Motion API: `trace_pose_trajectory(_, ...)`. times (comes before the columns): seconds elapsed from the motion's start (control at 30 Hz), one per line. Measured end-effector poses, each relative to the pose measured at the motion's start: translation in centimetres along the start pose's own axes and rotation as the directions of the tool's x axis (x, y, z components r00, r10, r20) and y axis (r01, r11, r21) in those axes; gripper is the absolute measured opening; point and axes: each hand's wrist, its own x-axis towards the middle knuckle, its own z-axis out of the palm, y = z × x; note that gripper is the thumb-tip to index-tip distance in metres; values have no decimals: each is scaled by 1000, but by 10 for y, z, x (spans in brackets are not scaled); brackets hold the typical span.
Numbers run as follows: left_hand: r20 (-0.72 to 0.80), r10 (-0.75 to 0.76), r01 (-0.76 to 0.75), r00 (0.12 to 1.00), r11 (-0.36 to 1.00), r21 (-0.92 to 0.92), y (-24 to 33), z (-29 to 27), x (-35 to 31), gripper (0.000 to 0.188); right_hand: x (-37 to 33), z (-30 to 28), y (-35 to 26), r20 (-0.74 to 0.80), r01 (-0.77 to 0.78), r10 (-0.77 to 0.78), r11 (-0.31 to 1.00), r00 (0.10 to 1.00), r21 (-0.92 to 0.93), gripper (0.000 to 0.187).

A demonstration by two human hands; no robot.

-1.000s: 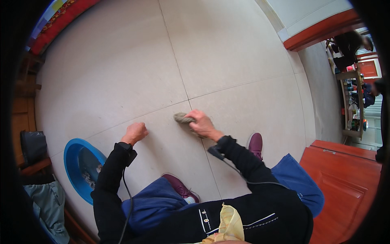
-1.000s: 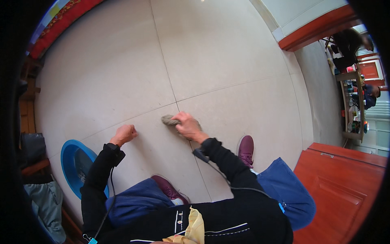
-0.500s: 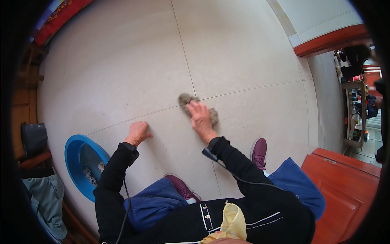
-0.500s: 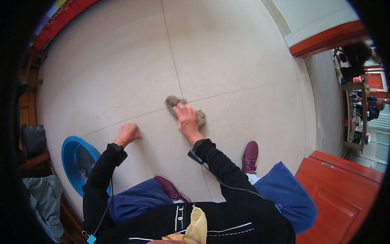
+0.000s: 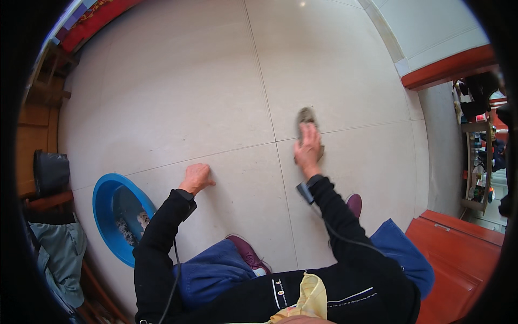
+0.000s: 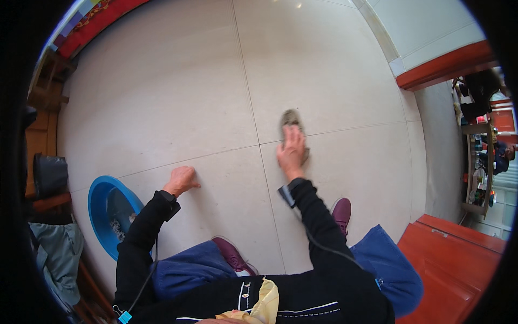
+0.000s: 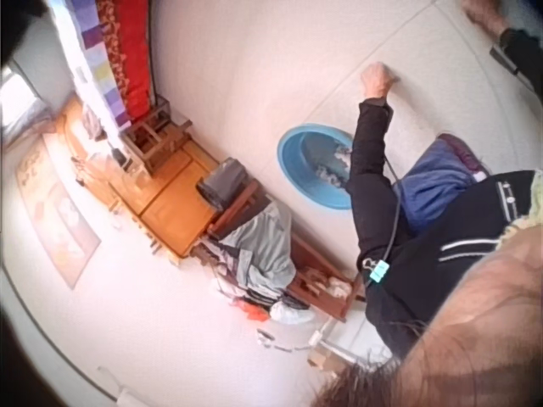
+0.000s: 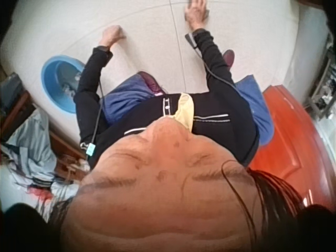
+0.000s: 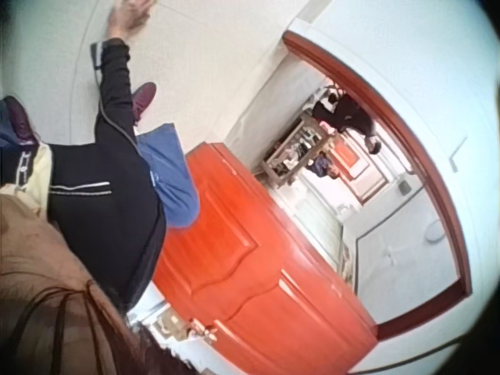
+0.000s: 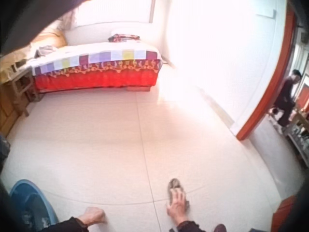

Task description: The person kneels on the floor and wipes the tiled surface with a cloth. They periodically dip the cloth into a blue basin of water, wring it out, and continue wiping the floor.

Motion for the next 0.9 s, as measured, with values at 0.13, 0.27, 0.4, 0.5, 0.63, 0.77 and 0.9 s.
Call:
trace_pose_trajectory(0.13,13,-26,26,1000,1000,12,1,3,-1,41,-60,25,-54,284,236,-295,946,912,224,52)
trace_pose_trajectory(0.27,-15,-21,21,1000,1000,8,-1,5,-2,41,-37,19,-48,320,144,-314,877,894,459,52)
trace_pose_trajectory(0.4,-32,-17,17,999,1000,-19,0,6,-4,42,49,-3,20,35,30,-44,947,998,320,55)
trace_pose_trajectory(0.5,-38,-21,21,999,1000,-8,3,6,-6,45,92,-8,58,37,-240,237,964,971,118,54)
trace_pose_trajectory(0.63,-75,-9,7,997,1000,-27,5,6,-12,45,82,37,13,-74,-2,-4,997,997,-82,52)
trace_pose_trajectory(0.77,-60,-1,-2,998,999,-49,4,2,-13,43,22,82,-83,81,299,-335,907,939,297,50)
trace_pose_trajectory(0.9,-52,-39,37,998,998,-47,6,2,-14,43,-48,67,-117,240,327,-470,825,849,461,39)
